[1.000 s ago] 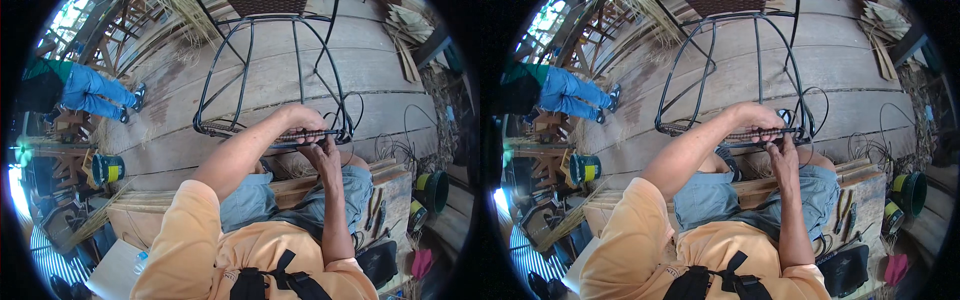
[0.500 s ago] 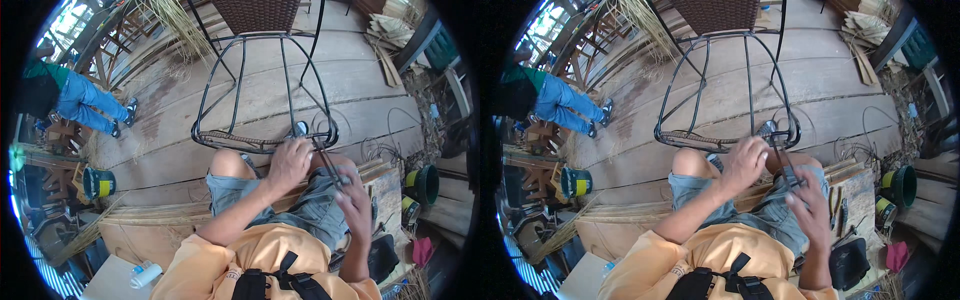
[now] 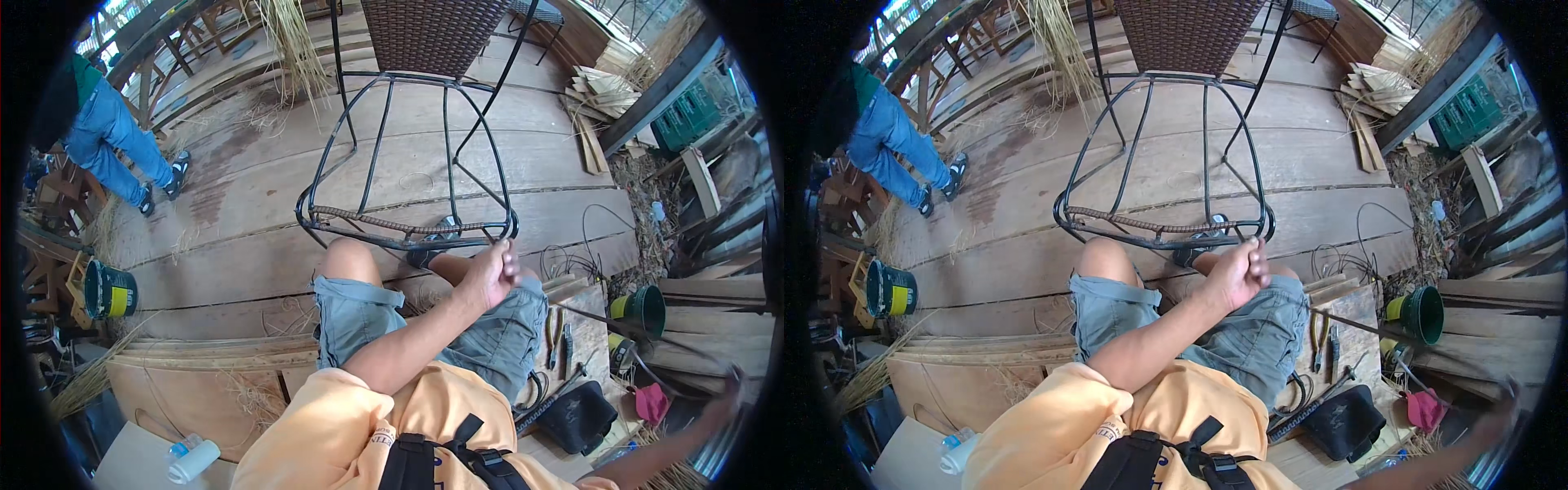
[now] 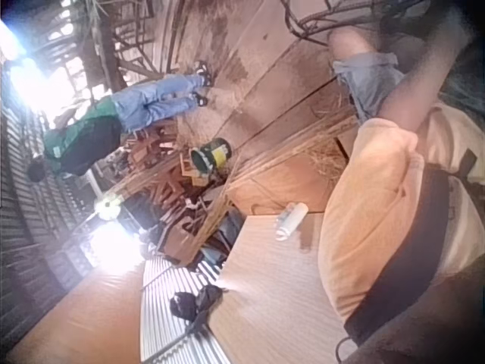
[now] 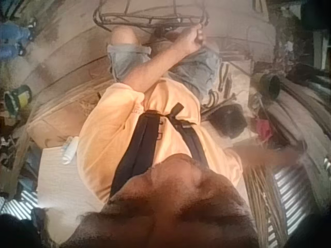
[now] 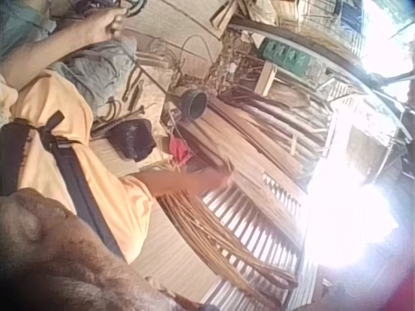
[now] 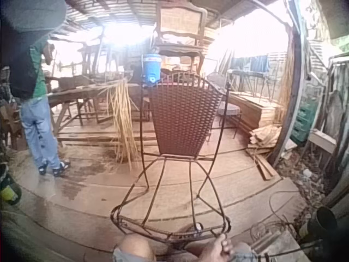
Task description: Weaving decorative material onto the metal frame of a chair.
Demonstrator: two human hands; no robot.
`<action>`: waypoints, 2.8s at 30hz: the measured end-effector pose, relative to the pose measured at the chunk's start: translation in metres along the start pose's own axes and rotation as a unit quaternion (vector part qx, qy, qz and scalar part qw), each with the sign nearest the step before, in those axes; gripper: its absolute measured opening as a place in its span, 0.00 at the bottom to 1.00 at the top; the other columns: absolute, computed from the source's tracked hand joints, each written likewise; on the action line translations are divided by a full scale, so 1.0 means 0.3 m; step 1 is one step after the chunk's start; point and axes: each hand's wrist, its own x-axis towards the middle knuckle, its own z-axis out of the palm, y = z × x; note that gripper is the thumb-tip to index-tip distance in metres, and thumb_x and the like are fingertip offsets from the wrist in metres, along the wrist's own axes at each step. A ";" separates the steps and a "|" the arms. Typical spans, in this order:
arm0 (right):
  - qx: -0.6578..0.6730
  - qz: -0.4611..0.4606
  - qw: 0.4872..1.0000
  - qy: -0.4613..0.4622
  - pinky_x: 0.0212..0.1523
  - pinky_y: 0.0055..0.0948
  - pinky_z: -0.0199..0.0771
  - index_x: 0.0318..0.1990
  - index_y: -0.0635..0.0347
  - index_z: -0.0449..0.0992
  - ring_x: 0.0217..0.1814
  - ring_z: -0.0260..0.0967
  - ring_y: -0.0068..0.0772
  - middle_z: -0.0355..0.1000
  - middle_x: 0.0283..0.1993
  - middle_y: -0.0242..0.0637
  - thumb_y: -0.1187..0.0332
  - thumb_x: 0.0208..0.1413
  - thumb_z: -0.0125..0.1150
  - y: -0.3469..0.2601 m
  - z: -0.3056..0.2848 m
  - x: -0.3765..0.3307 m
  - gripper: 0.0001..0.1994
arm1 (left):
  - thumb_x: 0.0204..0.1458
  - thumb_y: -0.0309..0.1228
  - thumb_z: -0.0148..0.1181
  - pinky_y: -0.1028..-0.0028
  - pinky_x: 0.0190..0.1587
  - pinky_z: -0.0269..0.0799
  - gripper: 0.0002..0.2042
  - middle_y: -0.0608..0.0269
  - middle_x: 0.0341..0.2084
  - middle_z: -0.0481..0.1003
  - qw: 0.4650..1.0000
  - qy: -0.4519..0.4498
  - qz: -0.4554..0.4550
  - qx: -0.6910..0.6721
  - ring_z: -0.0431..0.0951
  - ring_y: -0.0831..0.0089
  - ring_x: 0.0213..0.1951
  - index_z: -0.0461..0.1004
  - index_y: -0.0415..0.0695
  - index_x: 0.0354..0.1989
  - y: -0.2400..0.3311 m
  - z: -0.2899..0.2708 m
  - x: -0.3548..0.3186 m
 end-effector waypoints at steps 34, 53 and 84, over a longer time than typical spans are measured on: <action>0.553 0.332 0.702 -0.302 0.16 0.18 0.46 0.32 0.60 0.67 0.15 0.46 0.14 0.52 0.17 0.22 0.65 0.57 0.49 -1.103 1.651 -0.393 0.09 | 0.46 0.28 0.55 0.64 0.34 0.73 0.09 0.61 0.30 0.70 0.201 -0.044 0.378 0.903 0.72 0.62 0.37 0.68 0.44 0.36 0.351 -0.094 -0.021; 0.200 -0.057 0.976 -0.066 0.49 0.31 0.68 0.49 0.61 0.70 0.47 0.69 0.40 0.71 0.46 0.43 0.78 0.51 0.53 -0.891 1.810 0.008 0.16 | 0.49 0.33 0.55 0.62 0.33 0.70 0.10 0.54 0.29 0.75 0.337 0.063 0.332 0.879 0.76 0.55 0.30 0.73 0.41 0.36 0.282 -0.025 0.037; 0.482 0.373 0.633 -0.477 0.15 0.24 0.53 0.31 0.64 0.68 0.11 0.49 0.21 0.52 0.13 0.24 0.64 0.58 0.45 -1.060 1.772 -0.176 0.11 | 0.45 0.24 0.50 0.61 0.52 0.63 0.15 0.53 0.44 0.67 0.203 -0.074 0.444 0.870 0.66 0.56 0.49 0.68 0.39 0.43 0.267 -0.134 -0.013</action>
